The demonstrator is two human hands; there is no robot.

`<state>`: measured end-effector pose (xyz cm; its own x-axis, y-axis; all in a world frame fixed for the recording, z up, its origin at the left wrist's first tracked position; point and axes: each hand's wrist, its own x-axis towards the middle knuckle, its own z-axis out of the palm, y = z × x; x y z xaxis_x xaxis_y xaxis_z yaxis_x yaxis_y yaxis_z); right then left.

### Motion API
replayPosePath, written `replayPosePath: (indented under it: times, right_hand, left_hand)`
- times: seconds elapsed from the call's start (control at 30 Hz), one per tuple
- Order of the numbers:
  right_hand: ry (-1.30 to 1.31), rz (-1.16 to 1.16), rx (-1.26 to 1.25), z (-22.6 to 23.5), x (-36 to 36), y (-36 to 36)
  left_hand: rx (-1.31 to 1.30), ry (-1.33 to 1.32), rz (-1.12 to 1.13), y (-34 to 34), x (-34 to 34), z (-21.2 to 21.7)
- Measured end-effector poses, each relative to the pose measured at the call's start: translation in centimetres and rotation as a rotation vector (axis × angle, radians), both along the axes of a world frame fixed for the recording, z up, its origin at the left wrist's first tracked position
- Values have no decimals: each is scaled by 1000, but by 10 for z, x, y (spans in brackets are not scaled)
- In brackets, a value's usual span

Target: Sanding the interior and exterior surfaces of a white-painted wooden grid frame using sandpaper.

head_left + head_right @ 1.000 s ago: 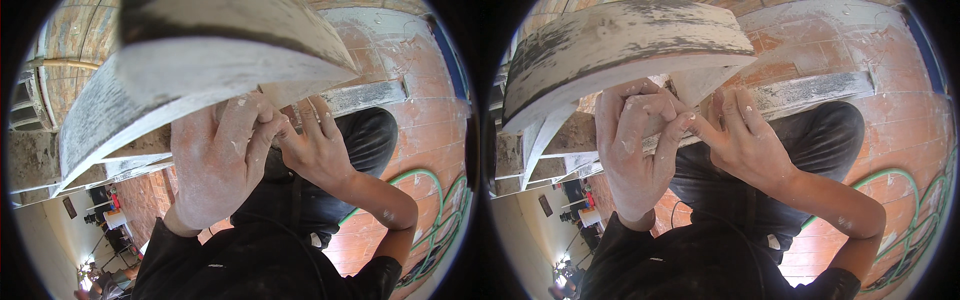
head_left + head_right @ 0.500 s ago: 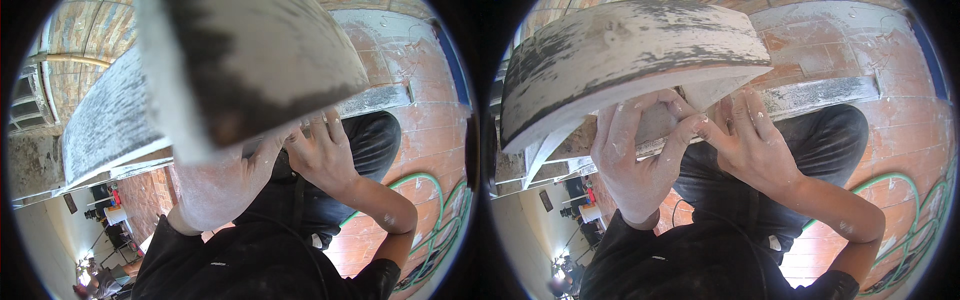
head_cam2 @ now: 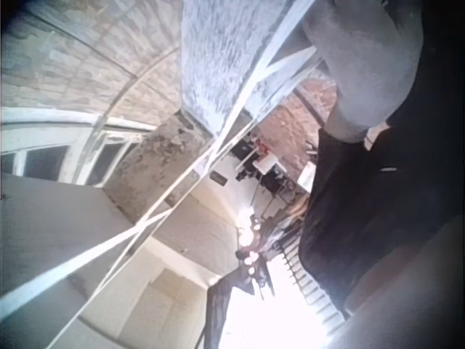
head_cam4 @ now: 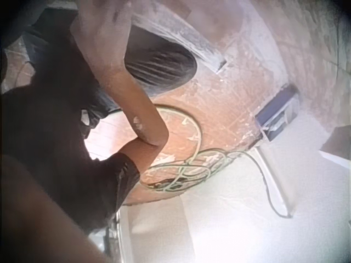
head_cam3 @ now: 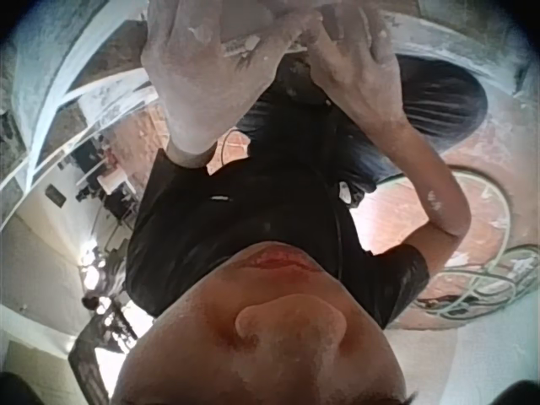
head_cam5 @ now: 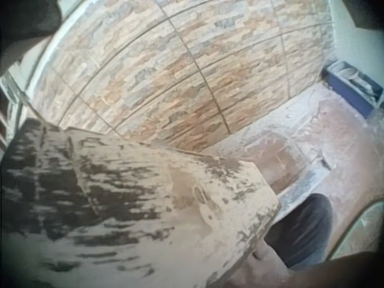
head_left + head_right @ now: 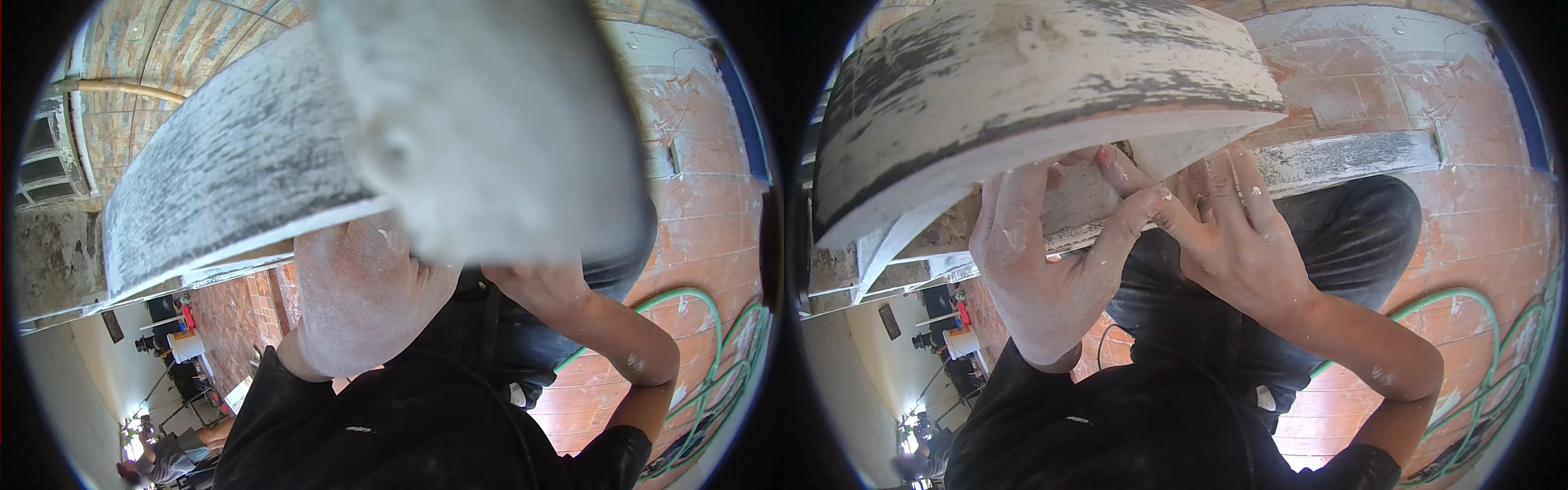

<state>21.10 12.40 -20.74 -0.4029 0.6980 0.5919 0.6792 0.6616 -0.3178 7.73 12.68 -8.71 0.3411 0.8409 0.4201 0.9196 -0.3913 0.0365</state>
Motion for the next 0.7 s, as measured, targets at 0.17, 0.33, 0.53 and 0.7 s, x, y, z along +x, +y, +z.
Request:
replayPosePath:
  times: [0.17,0.33,0.53,0.7]
  right_hand:
    - [173,32,-109,0,-5,2]
    - [-77,-138,109,-2,-5,1]
    - [-37,-56,26,15,3,-1]
    - [-20,-206,317,-30,-16,8]
  left_hand:
    - [-113,-31,-26,-3,-2,3]
    - [25,-86,-65,1,2,-6]
    - [69,-115,-109,1,-1,-6]
    - [103,-113,-17,-3,1,-7]
